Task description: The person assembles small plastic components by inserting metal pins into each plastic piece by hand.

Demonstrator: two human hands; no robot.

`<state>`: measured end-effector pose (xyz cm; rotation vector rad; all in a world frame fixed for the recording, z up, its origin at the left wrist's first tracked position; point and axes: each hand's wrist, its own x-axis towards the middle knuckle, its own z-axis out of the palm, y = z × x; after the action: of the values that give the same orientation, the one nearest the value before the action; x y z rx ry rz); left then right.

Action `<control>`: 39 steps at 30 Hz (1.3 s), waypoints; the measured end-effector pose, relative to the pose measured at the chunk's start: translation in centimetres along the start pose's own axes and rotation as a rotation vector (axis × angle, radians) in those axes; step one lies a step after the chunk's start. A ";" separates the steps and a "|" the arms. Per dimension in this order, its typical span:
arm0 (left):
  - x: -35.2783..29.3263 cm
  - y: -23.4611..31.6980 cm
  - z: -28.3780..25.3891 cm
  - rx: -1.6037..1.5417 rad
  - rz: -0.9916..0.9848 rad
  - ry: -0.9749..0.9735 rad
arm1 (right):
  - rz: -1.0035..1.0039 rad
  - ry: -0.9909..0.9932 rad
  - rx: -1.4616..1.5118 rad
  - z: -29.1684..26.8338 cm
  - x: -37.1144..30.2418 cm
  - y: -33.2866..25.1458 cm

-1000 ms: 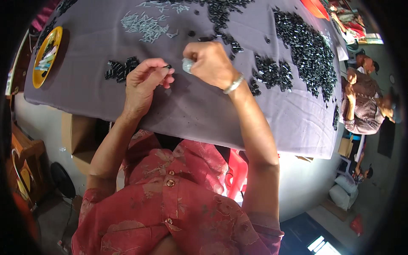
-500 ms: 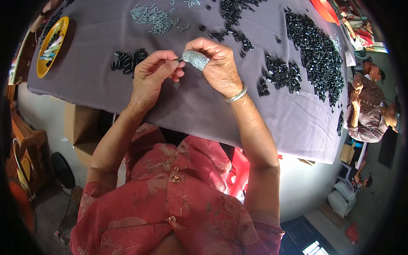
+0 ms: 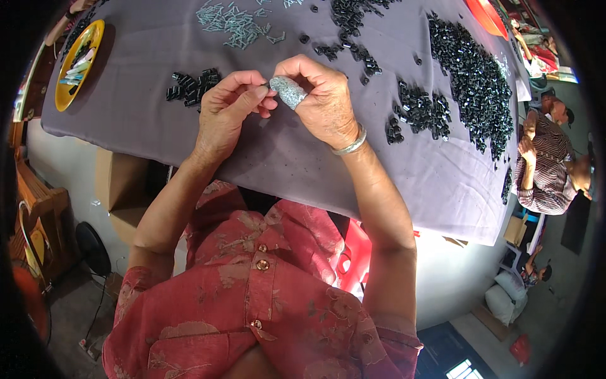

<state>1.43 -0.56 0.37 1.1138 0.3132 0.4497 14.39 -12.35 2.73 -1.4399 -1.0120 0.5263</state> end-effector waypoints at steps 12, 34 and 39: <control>-0.2 -0.1 0.3 0.010 0.034 -0.032 | -0.027 0.005 -0.023 0.4 -0.2 0.3; -0.2 -0.7 0.5 0.132 0.079 -0.029 | -0.163 0.201 -0.695 -4.6 4.2 1.1; -0.1 -0.8 1.0 0.114 0.117 -0.026 | -0.280 0.118 -0.997 -5.5 6.3 3.3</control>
<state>1.97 -1.68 0.05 1.2524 0.2543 0.5260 22.97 -9.81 2.00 -2.0953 -1.4375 -0.3406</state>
